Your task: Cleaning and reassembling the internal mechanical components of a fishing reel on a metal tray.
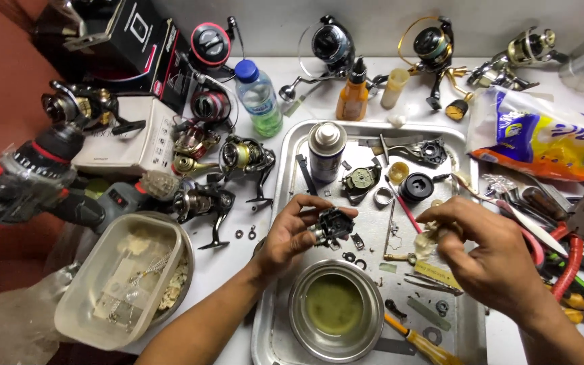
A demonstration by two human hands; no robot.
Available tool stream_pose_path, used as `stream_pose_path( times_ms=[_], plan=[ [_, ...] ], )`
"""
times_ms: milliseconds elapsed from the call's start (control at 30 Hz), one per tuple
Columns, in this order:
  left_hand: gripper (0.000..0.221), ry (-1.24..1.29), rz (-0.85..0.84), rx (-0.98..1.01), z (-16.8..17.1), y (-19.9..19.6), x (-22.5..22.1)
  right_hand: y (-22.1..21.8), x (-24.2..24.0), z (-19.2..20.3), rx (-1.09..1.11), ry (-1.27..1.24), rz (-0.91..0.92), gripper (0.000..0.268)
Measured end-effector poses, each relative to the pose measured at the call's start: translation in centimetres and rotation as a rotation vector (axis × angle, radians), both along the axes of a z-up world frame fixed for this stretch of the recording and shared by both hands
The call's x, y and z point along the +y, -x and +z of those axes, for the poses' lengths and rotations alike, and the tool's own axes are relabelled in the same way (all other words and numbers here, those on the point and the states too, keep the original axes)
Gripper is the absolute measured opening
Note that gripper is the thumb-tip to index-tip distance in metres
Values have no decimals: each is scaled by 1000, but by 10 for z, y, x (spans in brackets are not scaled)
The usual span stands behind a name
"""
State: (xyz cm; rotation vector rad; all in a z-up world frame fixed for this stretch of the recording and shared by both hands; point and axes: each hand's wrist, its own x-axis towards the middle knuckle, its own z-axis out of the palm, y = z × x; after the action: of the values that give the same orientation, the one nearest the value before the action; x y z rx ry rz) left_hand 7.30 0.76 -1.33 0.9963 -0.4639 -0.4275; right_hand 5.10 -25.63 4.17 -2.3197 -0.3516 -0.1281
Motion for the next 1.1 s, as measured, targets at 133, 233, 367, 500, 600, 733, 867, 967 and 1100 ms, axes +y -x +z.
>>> stream_pose_path(
  times_ms=[133, 233, 367, 500, 600, 733, 867, 967, 1100],
  plan=[
    [46, 153, -35, 77, -7, 1, 2, -2, -2, -2, 198, -21, -85, 26],
    [49, 172, -27, 131, -12, -3, 3, -4, -7, -8, 379, -227, -158, 29],
    [46, 167, -23, 123, -16, -1, 3, -1, -9, -13, 337, -312, -42, 35],
    [42, 101, 3, 77, -18, -1, 3, -1, -2, -5, 402, -190, -118, 36],
    [45, -147, 15, -17, -2, 1, 0, 0, 13, 8, 564, 62, -130, 19],
    [72, -297, -6, 50, 9, 11, -3, 11, 30, -4, 314, 100, 86, 44],
    [72, -352, -72, -4, 16, 16, -4, 15, 42, -17, -73, 183, 298, 45],
    [71, -394, -72, -51, 19, 18, -3, 15, 46, -19, -212, 198, 341, 35],
    [66, -412, -95, -67, 21, 18, -3, 15, 46, -14, -298, 191, 345, 18]
  ],
)
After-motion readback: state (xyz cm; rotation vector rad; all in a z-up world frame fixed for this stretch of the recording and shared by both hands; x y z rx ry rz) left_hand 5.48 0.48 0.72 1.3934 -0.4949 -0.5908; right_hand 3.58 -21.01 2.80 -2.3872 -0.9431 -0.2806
